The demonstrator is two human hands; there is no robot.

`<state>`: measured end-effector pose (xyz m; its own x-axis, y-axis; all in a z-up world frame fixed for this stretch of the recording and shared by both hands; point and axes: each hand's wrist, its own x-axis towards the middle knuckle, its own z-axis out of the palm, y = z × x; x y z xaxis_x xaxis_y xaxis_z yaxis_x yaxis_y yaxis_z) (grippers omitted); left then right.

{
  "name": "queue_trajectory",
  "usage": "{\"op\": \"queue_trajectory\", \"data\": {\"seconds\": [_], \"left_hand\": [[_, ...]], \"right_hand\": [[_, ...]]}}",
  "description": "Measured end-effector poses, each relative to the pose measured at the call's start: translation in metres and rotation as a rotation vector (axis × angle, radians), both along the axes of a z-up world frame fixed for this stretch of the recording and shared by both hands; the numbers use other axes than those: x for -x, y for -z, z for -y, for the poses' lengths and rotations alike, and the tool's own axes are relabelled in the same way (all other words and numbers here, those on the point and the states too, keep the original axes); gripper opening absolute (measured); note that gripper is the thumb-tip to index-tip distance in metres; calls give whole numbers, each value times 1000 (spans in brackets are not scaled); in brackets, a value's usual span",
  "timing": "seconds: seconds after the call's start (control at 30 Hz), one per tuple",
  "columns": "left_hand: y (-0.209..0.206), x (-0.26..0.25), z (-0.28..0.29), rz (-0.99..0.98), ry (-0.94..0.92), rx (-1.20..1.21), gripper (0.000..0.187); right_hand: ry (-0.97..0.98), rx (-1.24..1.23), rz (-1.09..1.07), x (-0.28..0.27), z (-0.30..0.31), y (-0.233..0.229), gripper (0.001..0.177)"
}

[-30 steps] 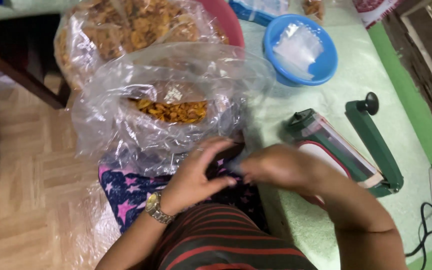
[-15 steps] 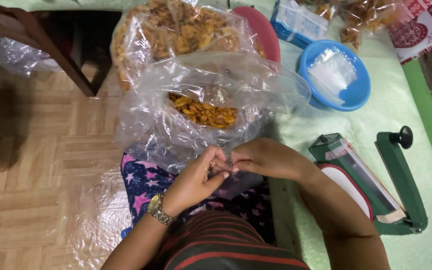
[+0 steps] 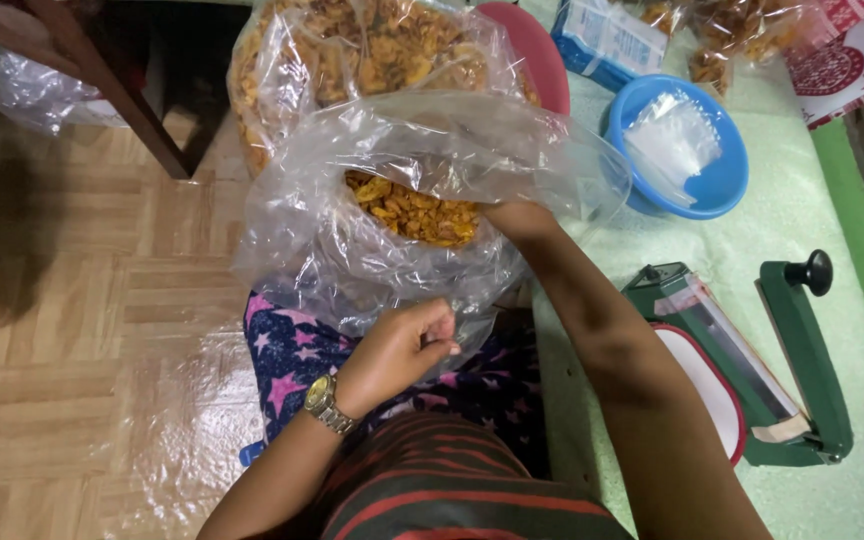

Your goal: Packaging snacks into small plastic bags and sealing them using a manual heat sealer

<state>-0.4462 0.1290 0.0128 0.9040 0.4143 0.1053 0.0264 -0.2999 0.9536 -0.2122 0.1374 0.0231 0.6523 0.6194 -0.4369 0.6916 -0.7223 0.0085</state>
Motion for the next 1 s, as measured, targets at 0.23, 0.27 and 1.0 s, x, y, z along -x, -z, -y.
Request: {"op": "queue_trajectory", "data": {"seconds": [0.23,0.27,1.0], "left_hand": [[2,7,-2,-12,79,-50,28],[2,7,-4,-25,101,-46,29],[-2,20,-18,-27,224,-125,27]], "right_hand": [[1,-47,-34,0,-10,9,60],[-1,-64,-31,-3,-16,8,60],[16,-136,-117,-11,-12,84,55]]}}
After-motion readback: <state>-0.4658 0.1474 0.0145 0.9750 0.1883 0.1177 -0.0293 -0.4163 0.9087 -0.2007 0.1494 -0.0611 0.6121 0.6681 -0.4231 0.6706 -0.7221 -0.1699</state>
